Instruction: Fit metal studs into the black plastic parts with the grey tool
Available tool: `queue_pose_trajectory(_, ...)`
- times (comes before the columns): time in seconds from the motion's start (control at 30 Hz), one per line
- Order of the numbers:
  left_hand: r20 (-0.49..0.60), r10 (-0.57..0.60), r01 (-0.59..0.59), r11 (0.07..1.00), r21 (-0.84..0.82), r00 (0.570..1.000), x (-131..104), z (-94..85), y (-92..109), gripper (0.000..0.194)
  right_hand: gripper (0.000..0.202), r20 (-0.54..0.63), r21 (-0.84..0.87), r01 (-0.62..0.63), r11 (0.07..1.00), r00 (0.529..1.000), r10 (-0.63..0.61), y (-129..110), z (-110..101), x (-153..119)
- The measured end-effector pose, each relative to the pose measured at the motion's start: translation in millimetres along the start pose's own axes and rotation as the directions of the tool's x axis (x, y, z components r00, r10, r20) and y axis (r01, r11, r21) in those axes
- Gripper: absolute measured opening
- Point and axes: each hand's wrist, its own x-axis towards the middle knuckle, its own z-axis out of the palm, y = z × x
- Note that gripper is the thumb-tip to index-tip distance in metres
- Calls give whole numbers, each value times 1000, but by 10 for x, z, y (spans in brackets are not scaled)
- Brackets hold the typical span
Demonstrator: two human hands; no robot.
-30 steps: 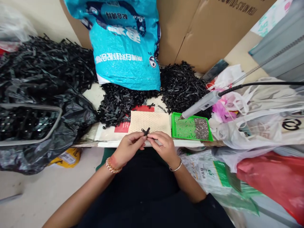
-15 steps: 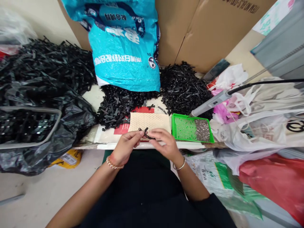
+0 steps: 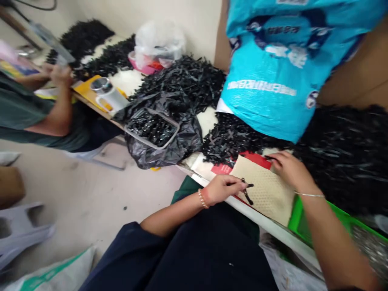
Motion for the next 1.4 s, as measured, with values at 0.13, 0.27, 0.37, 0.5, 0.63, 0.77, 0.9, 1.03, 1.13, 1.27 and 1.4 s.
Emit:
queue_pose_trajectory(0.13, -40, 265, -262, 963, 64, 964, 54, -71, 38, 33, 27, -40, 283, -68, 957, 996, 83, -245, -194, -316)
queue_pose_trajectory(0.27, 46, 283, -285, 958, 33, 958, -14, 7, 220, 25, 17, 80, 624, -28, 781, 996, -29, -911, -330, -695)
queue_pose_trajectory(0.37, 63, 181, -185, 981, 64, 981, -75, 44, 314, 23, 20, 71, 715, 1, 699, 995, -75, -1208, -293, -743)
queue_pose_trajectory(0.5, 18, 27, -28, 997, 67, 999, -154, 64, 307, 26, 19, 94, 780, -96, 619, 995, 37, -1243, -260, -792)
queue_pose_trajectory(0.63, 11, -78, 78, 996, -33, 997, -257, 126, 287, 28, 20, 178, 863, -207, 461, 978, 105, -1287, -279, -896)
queue_pose_trajectory(0.77, -57, -156, 138, 961, -238, 986, -322, 224, 305, 32, 25, 250, 931, -292, 219, 948, 199, -1362, -220, -966)
queue_pose_trajectory(0.9, -84, -192, 155, 932, -326, 978, -363, 313, 307, 34, 34, 297, 953, -303, -25, 912, 283, -1417, -93, -1042)
queue_pose_trajectory(1.03, -66, -204, 172, 928, -330, 977, -385, 337, 333, 32, 38, 325, 945, -291, -151, 893, 313, -1428, -42, -1117)
queue_pose_trajectory(1.13, -7, -203, 196, 955, -224, 979, -388, 299, 396, 33, 33, 275, 962, -256, -100, 892, 358, -1387, -103, -1140)
queue_pose_trajectory(1.27, 158, -271, 289, 952, -100, 949, -392, 255, 454, 35, 28, 228, 972, -233, -29, 909, 350, -1318, -224, -1111)
queue_pose_trajectory(1.4, 230, -340, 370, 923, -102, 912, -385, 283, 448, 34, 29, 282, 959, -271, -77, 922, 265, -1294, -264, -1060)
